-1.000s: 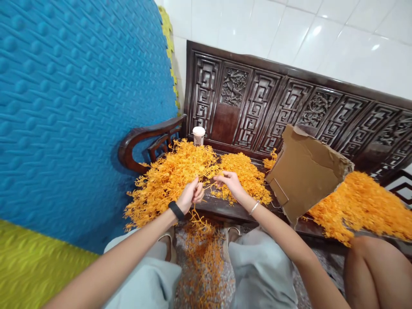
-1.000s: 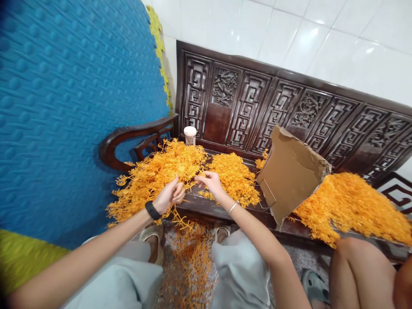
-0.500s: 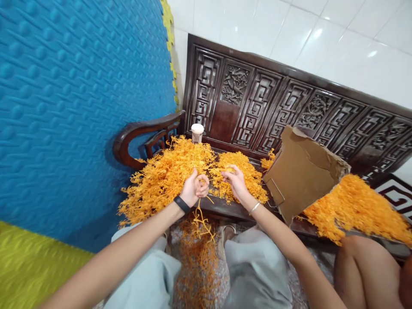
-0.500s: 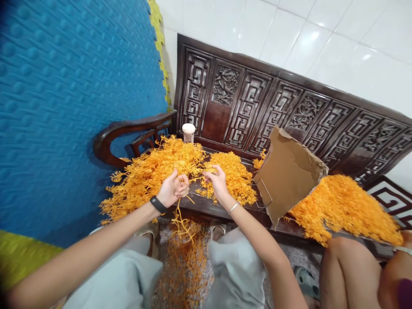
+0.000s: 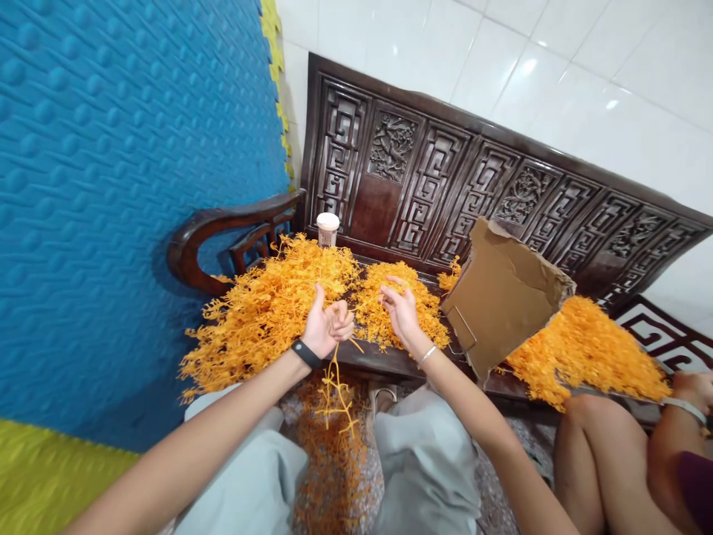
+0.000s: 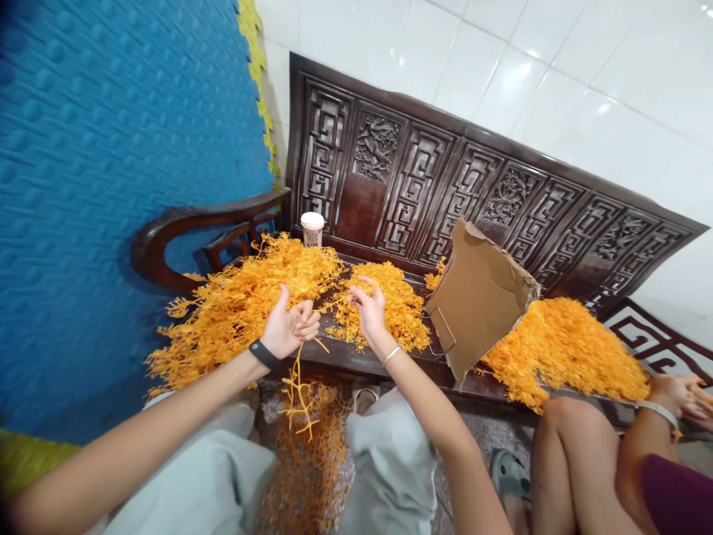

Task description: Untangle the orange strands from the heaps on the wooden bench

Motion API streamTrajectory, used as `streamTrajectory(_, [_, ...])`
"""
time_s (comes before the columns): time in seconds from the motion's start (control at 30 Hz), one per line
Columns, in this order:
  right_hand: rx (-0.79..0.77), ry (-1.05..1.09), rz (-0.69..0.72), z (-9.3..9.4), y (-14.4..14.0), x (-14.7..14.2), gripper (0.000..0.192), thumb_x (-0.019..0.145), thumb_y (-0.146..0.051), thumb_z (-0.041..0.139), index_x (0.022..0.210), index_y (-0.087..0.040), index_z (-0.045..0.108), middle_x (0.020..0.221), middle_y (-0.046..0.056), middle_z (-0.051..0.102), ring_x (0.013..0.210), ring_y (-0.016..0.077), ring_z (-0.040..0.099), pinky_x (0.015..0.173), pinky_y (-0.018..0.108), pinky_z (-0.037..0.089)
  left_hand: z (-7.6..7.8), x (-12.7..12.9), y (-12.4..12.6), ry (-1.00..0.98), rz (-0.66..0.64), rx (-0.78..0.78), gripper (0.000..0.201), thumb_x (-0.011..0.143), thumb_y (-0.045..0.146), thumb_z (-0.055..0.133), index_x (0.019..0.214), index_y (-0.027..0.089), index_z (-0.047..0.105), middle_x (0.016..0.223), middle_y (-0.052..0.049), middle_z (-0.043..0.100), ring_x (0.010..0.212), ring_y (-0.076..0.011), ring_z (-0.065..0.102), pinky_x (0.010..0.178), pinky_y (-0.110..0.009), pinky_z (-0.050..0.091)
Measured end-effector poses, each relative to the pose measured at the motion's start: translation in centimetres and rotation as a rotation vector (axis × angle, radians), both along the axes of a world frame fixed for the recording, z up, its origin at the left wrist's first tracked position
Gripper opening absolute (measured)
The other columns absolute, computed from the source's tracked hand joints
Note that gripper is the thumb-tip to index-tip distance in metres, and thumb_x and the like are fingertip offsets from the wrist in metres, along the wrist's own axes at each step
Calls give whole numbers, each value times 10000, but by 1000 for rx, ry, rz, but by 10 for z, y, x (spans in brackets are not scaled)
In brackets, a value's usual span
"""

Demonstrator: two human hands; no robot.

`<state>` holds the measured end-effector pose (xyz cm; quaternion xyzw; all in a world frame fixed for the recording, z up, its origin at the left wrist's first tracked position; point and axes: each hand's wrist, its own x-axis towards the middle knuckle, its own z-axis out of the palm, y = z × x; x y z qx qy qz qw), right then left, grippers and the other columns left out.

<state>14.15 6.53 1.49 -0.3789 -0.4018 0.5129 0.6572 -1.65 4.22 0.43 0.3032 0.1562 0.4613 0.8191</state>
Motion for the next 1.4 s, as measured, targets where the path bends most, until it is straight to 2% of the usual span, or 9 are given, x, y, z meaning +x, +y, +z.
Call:
streamTrajectory(0.17, [63, -293, 1, 3, -7, 8, 364, 647, -288, 661, 976, -211, 523, 785, -12, 614, 557, 96, 559, 550, 232, 441, -6, -3, -1, 273, 7, 67, 660, 768, 685, 288, 420, 143, 429, 316, 51, 259, 262, -22, 178, 332, -171, 94])
streamTrajectory(0.4, [201, -615, 14, 5, -4, 34, 220, 716, -392, 609, 749, -180, 659, 876, 51, 645, 857, 176, 571, 668, 265, 454, 3, -16, -8, 570, 68, 166, 513, 766, 569, 456, 484, 145, 513, 334, 58, 295, 285, -24, 201, 346, -182, 113])
streamTrajectory(0.47, [225, -678, 19, 5, -3, 41, 229, 734, -396, 592, 736, -183, 675, 857, 49, 641, 837, 168, 561, 672, 266, 443, 5, -20, -11, 636, 96, 210, 449, 767, 510, 492, 519, 141, 558, 349, 56, 317, 304, -28, 223, 358, -185, 135])
streamTrajectory(0.63, [62, -662, 194, 3, -4, 50, 263, 674, -413, 645, 745, -161, 673, 595, -2, 569, 497, 96, 472, 518, 252, 400, 5, -27, -15, 750, 121, 280, 439, 797, 489, 452, 575, 141, 604, 372, 48, 349, 330, -38, 261, 379, -193, 168])
streamTrajectory(0.9, [-25, -657, 410, -1, -12, 57, 288, 622, -349, 684, 821, -144, 653, 636, 5, 643, 613, 121, 588, 613, 247, 452, -1, -44, -11, 797, 182, 238, 409, 816, 468, 436, 661, 134, 614, 388, 31, 417, 325, -38, 280, 379, -185, 182])
streamTrajectory(1.03, [23, -818, 241, -5, -13, 59, 170, 638, -309, 633, 689, -148, 639, 589, 1, 620, 542, 122, 547, 546, 249, 424, 0, -39, -16, 696, 163, 170, 394, 806, 447, 462, 573, 137, 529, 418, 15, 444, 317, -23, 252, 359, -172, 140])
streamTrajectory(1.17, [134, -1085, -105, -8, -7, 56, 134, 692, -220, 539, 705, -156, 656, 625, 16, 632, 545, 121, 509, 588, 262, 398, 7, -8, -36, 469, 66, 13, 403, 809, 435, 468, 532, 148, 405, 418, 58, 350, 314, -1, 169, 349, -149, 106])
streamTrajectory(1.23, [140, -1152, -183, -9, 1, 54, 157, 705, -203, 519, 742, -160, 665, 691, 32, 656, 599, 137, 530, 645, 277, 408, 10, 10, -45, 381, 48, -45, 405, 827, 429, 440, 540, 146, 398, 425, 61, 343, 317, 1, 174, 349, -136, 104])
streamTrajectory(1.4, [86, -1274, -339, -9, 37, 77, 201, 733, -174, 476, 800, -158, 665, 829, 95, 667, 762, 189, 578, 763, 310, 411, 6, 33, -45, 411, 214, -221, 382, 867, 355, 354, 539, 160, 378, 373, 82, 272, 285, -11, 139, 328, -139, 75])
